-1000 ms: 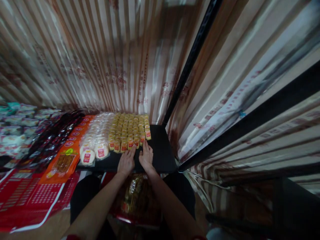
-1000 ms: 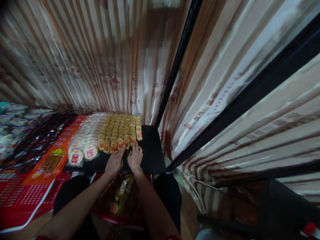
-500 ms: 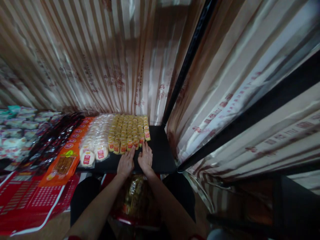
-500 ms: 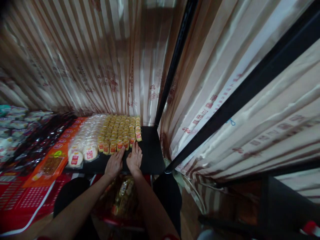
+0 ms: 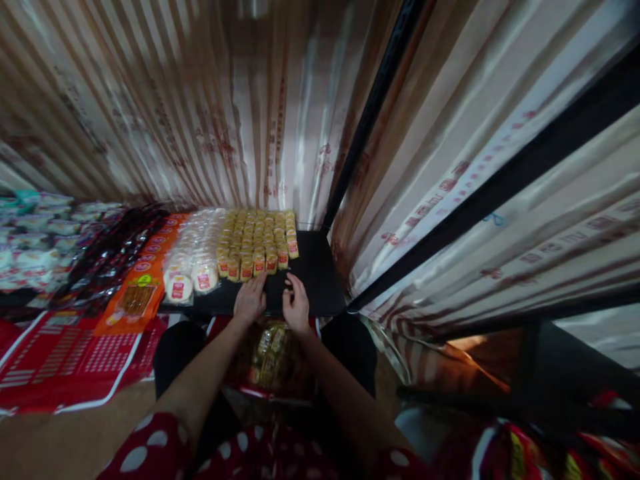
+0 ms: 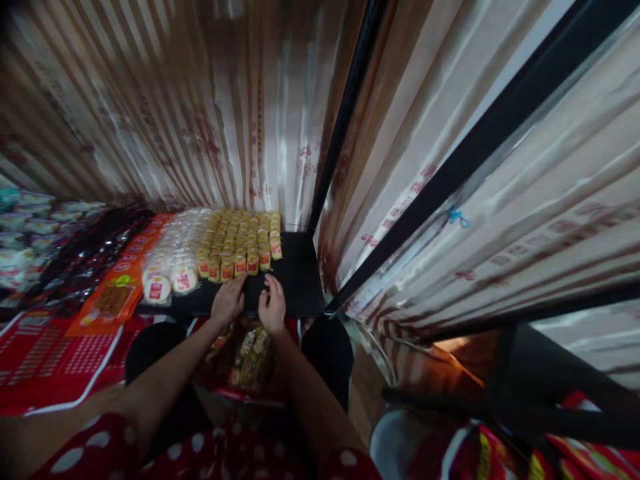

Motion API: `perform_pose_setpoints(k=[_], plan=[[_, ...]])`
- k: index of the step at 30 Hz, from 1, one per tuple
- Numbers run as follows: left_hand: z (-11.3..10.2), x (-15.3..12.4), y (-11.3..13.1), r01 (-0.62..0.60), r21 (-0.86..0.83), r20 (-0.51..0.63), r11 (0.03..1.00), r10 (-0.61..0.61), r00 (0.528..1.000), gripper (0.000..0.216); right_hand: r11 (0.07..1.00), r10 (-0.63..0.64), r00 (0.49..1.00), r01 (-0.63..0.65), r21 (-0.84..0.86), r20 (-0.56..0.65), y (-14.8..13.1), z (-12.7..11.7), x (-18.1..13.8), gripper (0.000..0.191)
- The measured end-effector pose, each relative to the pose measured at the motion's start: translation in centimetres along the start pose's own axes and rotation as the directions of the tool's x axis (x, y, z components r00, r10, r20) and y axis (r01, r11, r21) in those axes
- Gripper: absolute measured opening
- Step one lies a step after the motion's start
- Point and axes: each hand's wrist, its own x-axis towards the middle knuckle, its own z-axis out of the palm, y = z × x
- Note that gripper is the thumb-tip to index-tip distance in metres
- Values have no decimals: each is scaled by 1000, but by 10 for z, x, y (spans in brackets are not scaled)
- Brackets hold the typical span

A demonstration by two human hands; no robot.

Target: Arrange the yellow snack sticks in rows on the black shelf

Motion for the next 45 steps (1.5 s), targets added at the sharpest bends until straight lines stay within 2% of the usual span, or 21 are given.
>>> perform_pose_setpoints(k=[3,5,7,9,11,12,14,15,17,19,20,21,26,28,30,32,35,37,40,42,45], plan=[[3,-13,9,26,-76,-23,997,-28,999,50,999,30,987,-35,28,160,9,-17,-45,35],[8,-30,22,41,-146,-85,988,-54,995,46,998,30,941,-10,-62,336,20,-26,-71,29],[14,-54,39,45,-208,-120,977,-71,990,41,970,120,844,13,-244,523,35,-30,-89,28],[23,-80,54,63,-248,-70,967,-82,994,37,907,269,712,41,-420,649,48,-30,-99,26],[32,-105,63,79,-261,93,962,-57,994,34,860,360,604,79,-504,711,59,-28,-103,23],[37,-116,64,105,-242,186,965,-60,981,34,854,371,579,95,-512,726,62,-27,-105,21],[47,-134,59,206,-134,347,969,-149,926,35,855,366,549,122,-505,751,65,-24,-108,20],[52,-141,54,278,-58,410,959,-231,882,35,854,363,536,135,-502,762,65,-23,-110,21],[60,-150,44,408,61,559,911,-369,742,31,855,358,515,155,-495,779,65,-21,-113,22],[67,-153,38,481,116,677,869,-423,602,27,856,353,501,170,-489,790,64,-19,-117,23],[70,-152,36,498,122,710,859,-426,561,26,856,349,497,175,-486,794,64,-19,-118,25],[72,-151,36,506,119,723,854,-424,546,27,858,344,495,180,-482,798,64,-19,-119,26],[69,-146,45,553,63,681,831,-440,585,26,868,320,532,166,-467,784,66,-19,-121,27],[63,-144,47,662,-23,618,749,-510,598,23,877,314,568,134,-462,761,65,-19,-120,31],[56,-141,47,767,-157,558,622,-585,589,19,886,304,608,103,-452,733,64,-18,-118,35],[51,-134,48,805,-259,533,534,-616,580,14,911,265,664,65,-407,699,62,-16,-115,38],[44,-123,52,796,-341,506,500,-616,604,11,980,135,797,-20,-197,589,56,-14,-111,41],[38,-114,57,777,-446,478,443,-616,626,14,998,67,871,-53,-42,487,49,-14,-109,43],[29,-104,65,747,-593,455,301,-639,619,28,998,1,917,-26,57,400,39,-16,-107,42],[22,-101,69,726,-652,460,219,-647,608,39,996,-41,929,10,85,368,32,-18,-106,39],[15,-100,73,675,-727,464,125,-636,617,50,993,-75,936,40,107,345,26,-22,-106,38]])
